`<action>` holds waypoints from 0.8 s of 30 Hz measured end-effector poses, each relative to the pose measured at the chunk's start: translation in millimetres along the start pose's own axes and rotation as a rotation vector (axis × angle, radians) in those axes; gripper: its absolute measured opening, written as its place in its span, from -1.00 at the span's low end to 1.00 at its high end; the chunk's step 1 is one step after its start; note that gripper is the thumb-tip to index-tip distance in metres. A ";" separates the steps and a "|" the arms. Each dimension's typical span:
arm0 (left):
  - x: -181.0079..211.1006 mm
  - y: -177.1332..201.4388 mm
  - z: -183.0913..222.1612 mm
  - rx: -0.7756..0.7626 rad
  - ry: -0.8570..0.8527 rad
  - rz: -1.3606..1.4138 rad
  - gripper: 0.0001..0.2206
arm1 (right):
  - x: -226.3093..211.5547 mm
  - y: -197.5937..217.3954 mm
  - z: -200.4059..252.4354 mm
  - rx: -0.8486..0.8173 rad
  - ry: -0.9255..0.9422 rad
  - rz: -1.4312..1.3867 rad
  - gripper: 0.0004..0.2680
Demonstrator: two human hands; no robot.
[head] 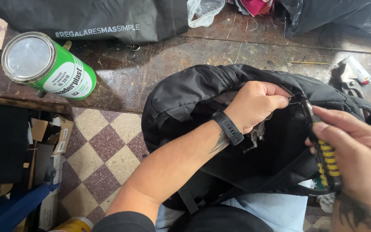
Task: The person uses a multi-tool knife to cut the fabric along the seam of a black backpack. They repeatedly slice the material and pull away loose fabric strips, working along the edge of the bag.
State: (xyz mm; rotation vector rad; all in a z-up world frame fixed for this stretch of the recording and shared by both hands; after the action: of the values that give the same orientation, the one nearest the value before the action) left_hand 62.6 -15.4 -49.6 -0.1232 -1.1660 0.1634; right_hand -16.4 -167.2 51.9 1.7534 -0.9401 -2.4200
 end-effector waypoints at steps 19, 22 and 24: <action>15.5 3.9 12.0 0.107 -0.090 -0.200 -0.84 | -8.9 -2.0 6.7 0.021 0.281 0.116 -0.78; 15.4 -0.3 13.1 0.053 -0.122 -0.235 -0.84 | -7.4 -4.8 4.6 0.039 0.485 0.217 -0.76; 10.9 -1.5 8.4 0.052 -0.086 -0.186 -0.86 | -8.4 -3.0 5.0 0.034 0.467 0.219 -0.76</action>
State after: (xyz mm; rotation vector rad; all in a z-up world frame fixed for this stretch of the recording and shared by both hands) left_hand 59.2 -14.7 -36.3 0.0392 -1.2515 0.0351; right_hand -16.6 -159.6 58.7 1.9765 -1.0427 -1.7608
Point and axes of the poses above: each hand's wrist, its own z-axis away from the middle knuckle, its own y-axis out of the back of the hand, x = y × z, the point moved 6 cm from there along -z, towards the middle knuckle, and after that the axes turned 14 degrees about x, right-handed, at the moved point
